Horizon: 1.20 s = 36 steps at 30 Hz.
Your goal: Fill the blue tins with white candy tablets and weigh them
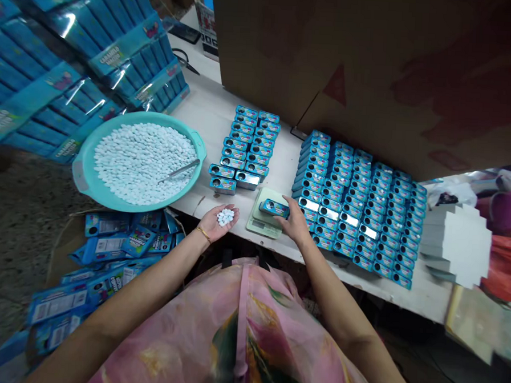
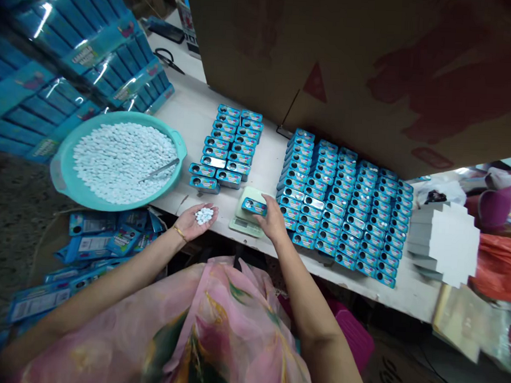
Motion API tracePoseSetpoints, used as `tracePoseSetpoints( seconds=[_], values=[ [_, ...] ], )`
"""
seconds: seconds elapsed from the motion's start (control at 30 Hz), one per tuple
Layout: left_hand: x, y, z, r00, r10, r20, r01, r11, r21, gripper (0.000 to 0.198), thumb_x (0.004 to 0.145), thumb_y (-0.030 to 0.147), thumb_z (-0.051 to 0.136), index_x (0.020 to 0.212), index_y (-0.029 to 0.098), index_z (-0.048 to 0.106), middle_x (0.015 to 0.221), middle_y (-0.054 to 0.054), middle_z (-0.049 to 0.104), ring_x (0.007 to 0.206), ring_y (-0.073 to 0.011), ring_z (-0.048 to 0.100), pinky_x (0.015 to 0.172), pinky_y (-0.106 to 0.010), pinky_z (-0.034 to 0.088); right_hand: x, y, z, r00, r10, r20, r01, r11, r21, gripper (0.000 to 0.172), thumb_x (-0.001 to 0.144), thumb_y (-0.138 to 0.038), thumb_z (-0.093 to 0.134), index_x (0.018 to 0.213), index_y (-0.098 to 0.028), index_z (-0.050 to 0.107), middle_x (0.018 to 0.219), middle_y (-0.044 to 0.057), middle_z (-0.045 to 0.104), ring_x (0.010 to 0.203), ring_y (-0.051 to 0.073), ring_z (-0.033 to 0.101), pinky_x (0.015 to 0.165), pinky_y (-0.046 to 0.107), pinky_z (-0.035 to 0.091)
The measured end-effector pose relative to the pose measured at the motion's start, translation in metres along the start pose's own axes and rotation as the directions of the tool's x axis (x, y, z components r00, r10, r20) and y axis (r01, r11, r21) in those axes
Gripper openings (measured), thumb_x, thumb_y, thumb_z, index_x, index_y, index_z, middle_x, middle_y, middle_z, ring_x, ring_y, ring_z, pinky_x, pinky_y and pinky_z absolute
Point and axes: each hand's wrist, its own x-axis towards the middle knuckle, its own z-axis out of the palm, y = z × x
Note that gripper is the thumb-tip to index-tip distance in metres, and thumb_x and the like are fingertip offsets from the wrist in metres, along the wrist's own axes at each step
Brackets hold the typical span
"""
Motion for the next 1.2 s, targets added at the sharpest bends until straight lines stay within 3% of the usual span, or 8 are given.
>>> tracePoseSetpoints(
  seconds=[0.13,0.23,0.37,0.53,0.7,1.0,1.07,1.2],
  values=[
    [-0.017,-0.013,-0.007,0.999,-0.05,0.019,0.048,0.997,0.056,0.018,0.079,0.013,0.045,0.087,0.009,0.061,0.078,-0.014,0.066,0.076,-0.021,0.064,0.066,-0.034,0.054,-0.02,-0.042,-0.006,0.98,-0.172,0.096,0.181,0.979,-0.09,0.035,0.082,-0.025,0.045,0.117,-0.02,0.047,0.112,0.011,0.052,0.105,0.023,0.045,0.089,0.04,0.037],
    [-0.026,-0.027,-0.011,0.989,-0.136,0.053,0.13,0.986,0.107,0.018,0.078,0.013,0.045,0.088,0.009,0.061,0.075,-0.012,0.066,0.068,-0.0192,0.064,0.06,-0.032,0.053,-0.031,-0.081,0.018,0.892,-0.327,0.312,0.355,0.934,-0.037,0.024,0.085,-0.025,0.044,0.106,-0.02,0.054,0.104,0.008,0.055,0.096,0.018,0.05,0.083,0.031,0.042],
    [-0.034,-0.04,-0.022,0.968,-0.245,0.055,0.235,0.962,0.14,0.016,0.079,0.014,0.045,0.081,0.009,0.06,0.066,-0.008,0.064,0.058,-0.0159,0.062,0.054,-0.027,0.051,-0.035,-0.11,0.054,0.787,-0.33,0.522,0.463,0.875,-0.145,0.018,0.082,-0.021,0.048,0.097,-0.016,0.056,0.099,0.008,0.055,0.09,0.018,0.051,0.071,0.027,0.045],
    [-0.041,-0.038,-0.037,0.956,-0.294,-0.021,0.294,0.948,0.118,0.015,0.078,0.014,0.046,0.073,0.009,0.058,0.063,-0.007,0.064,0.055,-0.014,0.061,0.053,-0.025,0.051,-0.036,-0.115,0.065,0.708,-0.311,0.634,0.523,0.834,-0.175,0.018,0.081,-0.02,0.047,0.097,-0.017,0.055,0.099,0.006,0.055,0.086,0.018,0.052,0.057,0.024,0.045],
    [-0.045,-0.032,-0.035,0.962,-0.273,-0.025,0.274,0.957,0.094,0.015,0.077,0.012,0.045,0.073,0.01,0.059,0.059,-0.004,0.061,0.052,-0.013,0.06,0.051,-0.024,0.05,-0.039,-0.117,0.072,0.735,-0.377,0.564,0.547,0.821,-0.163,0.016,0.084,-0.014,0.043,0.093,-0.014,0.056,0.095,0.006,0.057,0.086,0.018,0.051,0.059,0.025,0.045],
    [-0.047,-0.031,-0.035,0.949,-0.317,0.005,0.316,0.947,0.063,0.017,0.079,0.012,0.042,0.073,0.009,0.057,0.058,-0.005,0.06,0.05,-0.0113,0.059,0.048,-0.021,0.05,-0.039,-0.113,0.076,0.723,-0.452,0.522,0.551,0.833,-0.042,0.012,0.082,-0.014,0.046,0.09,-0.017,0.055,0.092,0.002,0.057,0.085,0.014,0.05,0.061,0.021,0.041],
    [-0.044,-0.032,-0.037,0.953,-0.304,0.012,0.302,0.95,0.081,0.016,0.079,0.012,0.043,0.073,0.009,0.057,0.059,-0.005,0.061,0.052,-0.0129,0.06,0.051,-0.024,0.051,-0.04,-0.109,0.076,0.764,-0.436,0.475,0.484,0.875,0.024,0.012,0.08,-0.018,0.05,0.09,-0.017,0.056,0.093,0.002,0.058,0.084,0.014,0.051,0.065,0.021,0.041],
    [-0.036,-0.034,-0.034,0.969,-0.244,0.043,0.239,0.966,0.099,0.014,0.079,0.011,0.044,0.075,0.008,0.057,0.067,-0.009,0.065,0.064,-0.017,0.063,0.062,-0.03,0.053,-0.034,-0.093,0.06,0.926,-0.273,0.259,0.221,0.952,0.211,0.017,0.076,-0.015,0.051,0.092,-0.017,0.056,0.087,0.002,0.058,0.08,0.012,0.053,0.071,0.021,0.042]
  ],
)
